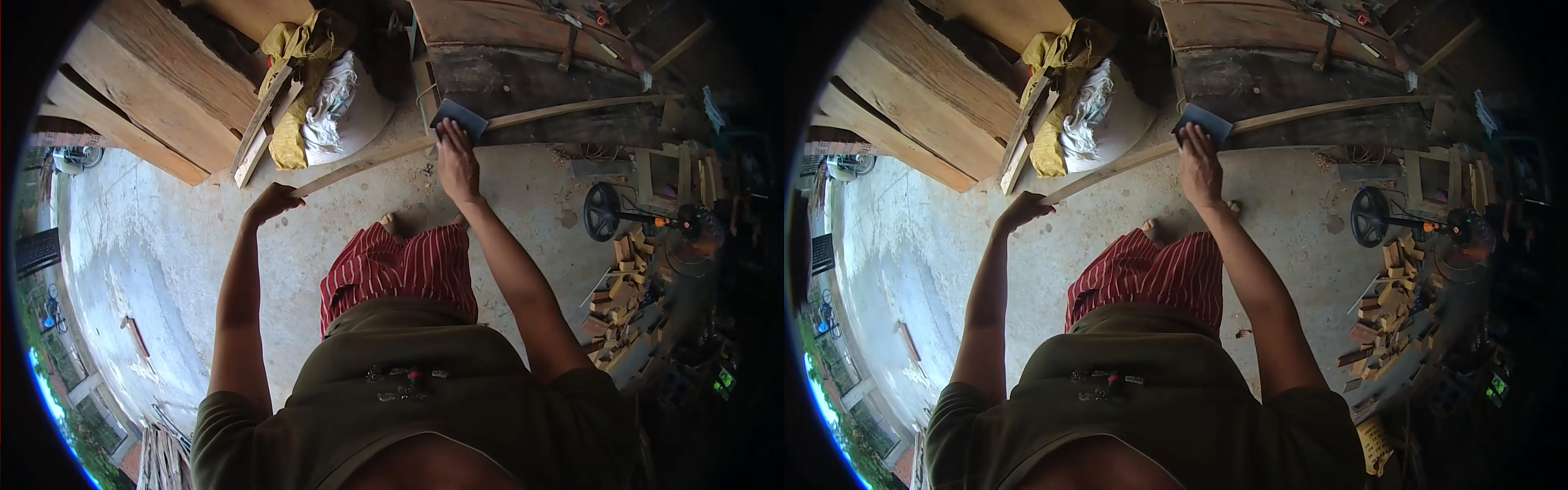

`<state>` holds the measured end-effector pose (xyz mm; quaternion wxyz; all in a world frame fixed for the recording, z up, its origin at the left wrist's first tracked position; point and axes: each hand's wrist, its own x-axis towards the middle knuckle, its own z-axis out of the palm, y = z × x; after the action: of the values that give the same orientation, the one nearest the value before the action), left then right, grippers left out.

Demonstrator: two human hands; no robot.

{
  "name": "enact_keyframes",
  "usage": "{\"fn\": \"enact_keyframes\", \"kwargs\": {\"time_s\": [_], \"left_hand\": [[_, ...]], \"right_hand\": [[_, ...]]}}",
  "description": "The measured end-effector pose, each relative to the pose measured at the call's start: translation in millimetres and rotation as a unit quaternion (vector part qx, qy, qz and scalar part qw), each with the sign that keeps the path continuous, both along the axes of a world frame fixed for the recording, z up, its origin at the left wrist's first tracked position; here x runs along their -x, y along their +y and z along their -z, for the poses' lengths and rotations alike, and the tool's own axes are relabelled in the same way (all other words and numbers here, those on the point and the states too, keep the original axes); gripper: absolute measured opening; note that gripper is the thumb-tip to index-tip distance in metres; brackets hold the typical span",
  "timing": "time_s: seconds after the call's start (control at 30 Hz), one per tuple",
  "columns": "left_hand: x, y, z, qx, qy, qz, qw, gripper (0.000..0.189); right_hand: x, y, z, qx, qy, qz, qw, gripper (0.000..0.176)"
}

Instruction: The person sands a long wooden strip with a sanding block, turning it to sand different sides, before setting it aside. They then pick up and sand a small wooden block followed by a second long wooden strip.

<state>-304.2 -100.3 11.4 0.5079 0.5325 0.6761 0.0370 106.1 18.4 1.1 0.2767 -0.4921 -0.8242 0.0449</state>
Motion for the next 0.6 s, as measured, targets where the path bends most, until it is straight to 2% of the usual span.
{"fn": "enact_keyframes", "kwargs": {"time_s": [0.07,0.1,0.17,0.2,0.3,0.37,0.47,0.53,0.6], "left_hand": [[6,-6,14,-0.05,-0.034,-0.012,0.998,0.021],[3,-6,10,-0.046,-0.035,-0.012,0.998,0.021],[1,-10,0,-0.06,0.048,-0.027,0.997,0.025],[4,-14,1,-0.058,0.05,-0.032,0.997,0.025],[7,-28,15,-0.064,0.076,-0.084,0.992,0.027],[3,-37,20,-0.046,-0.009,-0.181,0.982,0.028],[-9,-42,13,-0.067,-0.061,-0.246,0.965,0.03],[-14,-43,13,-0.069,-0.062,-0.257,0.962,0.03],[-10,-44,14,-0.073,-0.055,-0.258,0.962,0.031]], "right_hand": [[50,-40,-3,0.028,0.016,-0.124,0.992,0.039],[51,-41,-5,0.032,0.016,-0.125,0.992,0.039],[51,-38,-10,0.053,-0.008,-0.19,0.98,0.043],[34,-27,-14,0.047,-0.04,-0.179,0.982,0.046],[-37,12,-12,0.015,-0.087,-0.041,0.995,0.044],[-76,29,-5,0.006,-0.105,0.039,0.994,0.043],[-53,21,3,0.021,-0.055,0.084,0.995,0.044],[7,-9,0,0.009,-0.03,-0.02,0.999,0.045],[77,-47,-6,0.05,0.011,-0.143,0.988,0.043]]}}
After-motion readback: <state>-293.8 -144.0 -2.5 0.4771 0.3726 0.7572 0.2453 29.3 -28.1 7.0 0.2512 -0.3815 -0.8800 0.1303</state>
